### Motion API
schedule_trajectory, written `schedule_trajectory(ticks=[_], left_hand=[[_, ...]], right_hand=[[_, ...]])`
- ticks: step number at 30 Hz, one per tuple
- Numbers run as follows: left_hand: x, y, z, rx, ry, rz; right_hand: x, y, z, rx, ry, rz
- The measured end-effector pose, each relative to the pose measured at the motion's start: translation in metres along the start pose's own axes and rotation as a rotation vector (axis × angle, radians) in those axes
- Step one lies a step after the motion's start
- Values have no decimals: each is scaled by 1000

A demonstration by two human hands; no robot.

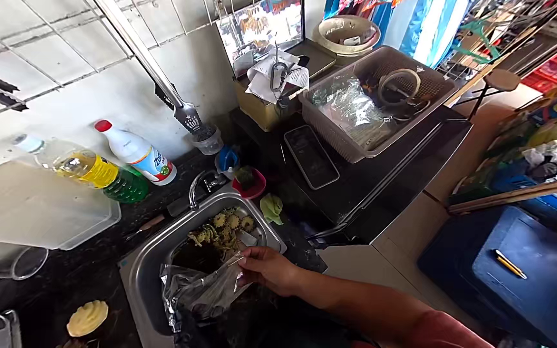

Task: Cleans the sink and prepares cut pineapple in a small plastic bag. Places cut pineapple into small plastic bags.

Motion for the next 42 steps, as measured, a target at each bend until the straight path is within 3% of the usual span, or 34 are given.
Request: schedule_trajectory(ticks=[3,6,10,12,14,15,18,20,23,25,27,29,31,33,36,38,42], left_hand=[[-2,4,-8,-43,34,-20],[2,1,-4,-34,27,-20],[8,-5,13,-128,-27,193],[4,-12,33,-185,-202,10],[-10,-13,37,-133,-389,-304],[-15,-9,27,-78,-426,-343],[-5,2,-18,253,-537,-8],[1,7,-40,293,-582,168],[0,10,-35,186,-486,287],[3,9,-20,177,-201,347],[10,6,-7,245,172,340],[21,-1,3,229,366,343],[23,-3,-3,155,134,306],[18,1,-11,143,-349,136],[13,12,-26,318,-616,9],[15,14,-27,362,-728,-53],[24,-1,1,231,-958,-149]], right_hand=[[8,-4,9,-66,239,113],[12,-5,15,-19,377,148],[3,-3,29,-119,362,80],[-2,-4,41,-223,271,44],[-9,-4,47,-259,157,-20],[-13,-3,45,-255,133,-49],[-28,-1,22,-149,108,-182],[-32,0,6,-58,93,-273],[-26,-2,8,16,84,-285],[-18,0,14,67,122,-273],[-16,-1,20,73,327,-224],[-20,-4,24,71,613,-156],[-20,-3,17,104,910,-43],[-18,0,1,183,1159,90],[-17,-1,-9,177,1354,123],[-18,-7,-4,117,1360,69],[-22,-5,4,-11,1091,94]])
Point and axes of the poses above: each hand's wrist, its own y-axis away from the middle knuckle, its own z-axis out of the back of the hand, x = y × z, the point moved 5 cm from there along -y, towards the middle knuckle, and after that the axes turned 6 degrees about -y, right-handed, at the moved point
